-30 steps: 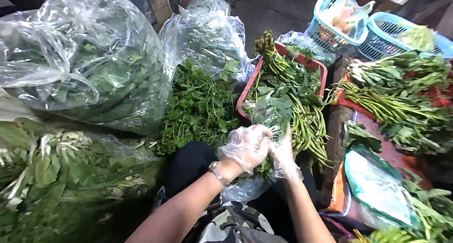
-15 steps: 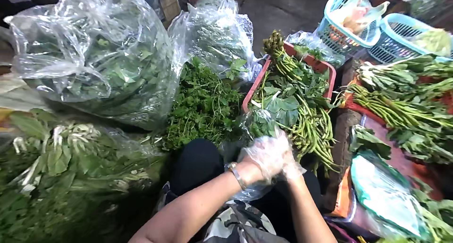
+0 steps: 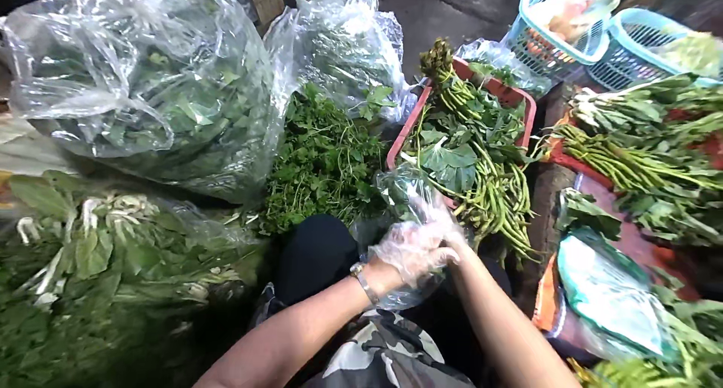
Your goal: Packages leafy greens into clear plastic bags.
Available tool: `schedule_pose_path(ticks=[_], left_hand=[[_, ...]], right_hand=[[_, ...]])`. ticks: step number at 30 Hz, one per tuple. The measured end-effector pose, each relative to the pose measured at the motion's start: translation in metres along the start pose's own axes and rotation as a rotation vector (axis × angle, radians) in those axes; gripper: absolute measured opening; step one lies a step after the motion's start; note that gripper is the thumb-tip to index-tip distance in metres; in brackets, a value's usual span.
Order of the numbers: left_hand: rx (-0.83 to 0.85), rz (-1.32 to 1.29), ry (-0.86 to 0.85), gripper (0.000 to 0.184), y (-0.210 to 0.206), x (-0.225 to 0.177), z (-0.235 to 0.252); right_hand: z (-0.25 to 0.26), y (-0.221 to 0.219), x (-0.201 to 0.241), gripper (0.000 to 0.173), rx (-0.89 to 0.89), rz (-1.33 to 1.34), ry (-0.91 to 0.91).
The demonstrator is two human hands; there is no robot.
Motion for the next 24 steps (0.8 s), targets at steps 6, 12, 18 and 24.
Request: schedule_pose_path(ticks=[6,12,18,24], left_hand=[[-0.065,-0.020,0.133,0.023,0.057,0.018,0.012],[0.047,-0.138,0.216,0.017,0.055,0.022,0.009],[0.126,-0.036,0.300,0.024,0.026,0.062,0.030],[0.155,0.186,-0.008,0.017,0.032,0.050,0.045]], right_hand=[[-0.039,-0.018,0.075,0.025,0.574,-0.610,0.102],[-0.041,-0.028,0.063,0.030,0.695,-1.152,-0.014],[-0.025,-0.040,0.046,0.040,0.786,-1.215,-0.035],[-0.002,-0.022,0.034,0.037,0.768,-1.271,-0.079]])
Point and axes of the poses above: each hand's wrist, its own z-axis towards the middle knuckle, its own y-axis out of the back of the hand, x = y × z, the point moved 7 cm from there along z, towards the middle knuckle, and after that the axes turned 8 degrees about z, right-handed, at the moved point
